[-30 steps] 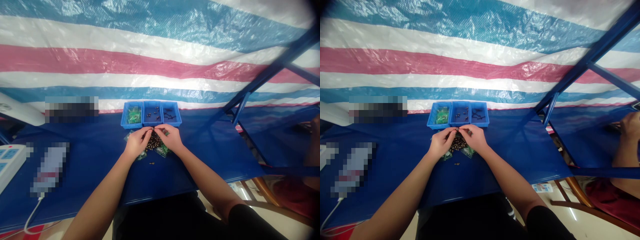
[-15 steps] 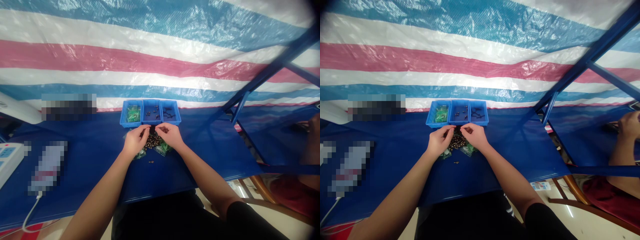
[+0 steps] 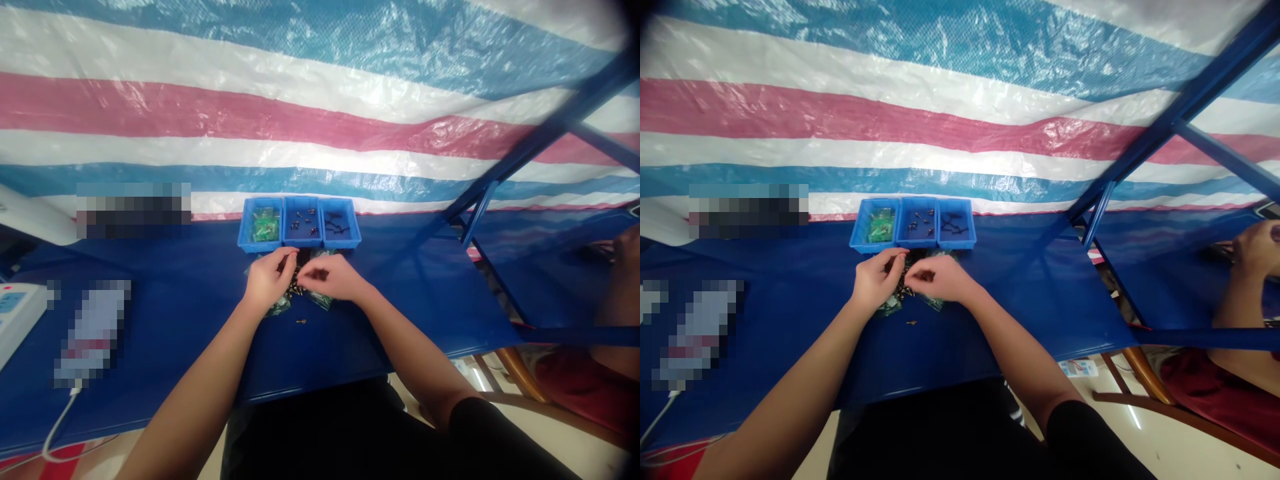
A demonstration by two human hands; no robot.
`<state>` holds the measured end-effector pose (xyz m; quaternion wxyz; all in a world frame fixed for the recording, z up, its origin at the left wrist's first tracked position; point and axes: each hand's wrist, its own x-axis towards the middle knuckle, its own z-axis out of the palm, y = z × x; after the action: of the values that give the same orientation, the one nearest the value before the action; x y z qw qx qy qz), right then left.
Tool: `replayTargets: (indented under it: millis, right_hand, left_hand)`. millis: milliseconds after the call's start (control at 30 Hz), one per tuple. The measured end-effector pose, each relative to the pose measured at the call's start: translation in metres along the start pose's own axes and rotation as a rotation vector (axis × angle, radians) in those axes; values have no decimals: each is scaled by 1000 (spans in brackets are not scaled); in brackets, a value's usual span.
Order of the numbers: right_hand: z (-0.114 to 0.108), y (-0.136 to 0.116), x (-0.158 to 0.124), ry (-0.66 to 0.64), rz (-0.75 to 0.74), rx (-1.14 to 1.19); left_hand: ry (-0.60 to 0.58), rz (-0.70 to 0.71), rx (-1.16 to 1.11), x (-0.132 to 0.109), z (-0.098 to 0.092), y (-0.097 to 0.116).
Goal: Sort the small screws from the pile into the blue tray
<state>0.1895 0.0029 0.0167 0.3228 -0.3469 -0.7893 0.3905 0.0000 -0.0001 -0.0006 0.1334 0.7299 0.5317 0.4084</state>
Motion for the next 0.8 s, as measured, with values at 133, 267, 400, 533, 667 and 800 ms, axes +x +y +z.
replayTargets:
  millis: [133,267,400,533,667,800]
  right_hand:
    - [5,-17,-3,-432,-231,-238]
    - [11,-20,-4,-543,-247,-369]
    - [7,-17,-4,-566,-217,-398]
    - [8,-16,-5,-566,-221,-412]
    - [9,-13,-5,-519,-228,-438]
    - [6,-8,-3,-467,-211,-468]
  left_hand:
    - [5,-38,9,1,-4,2]
    - [33,-55,23,3,-7,3]
    - [28,-63,13,3,-6,3]
    - [18,-62,16,3,-5,2]
    - [11,-59,15,3,-5,2]
    - [6,-54,14,3,-5,1]
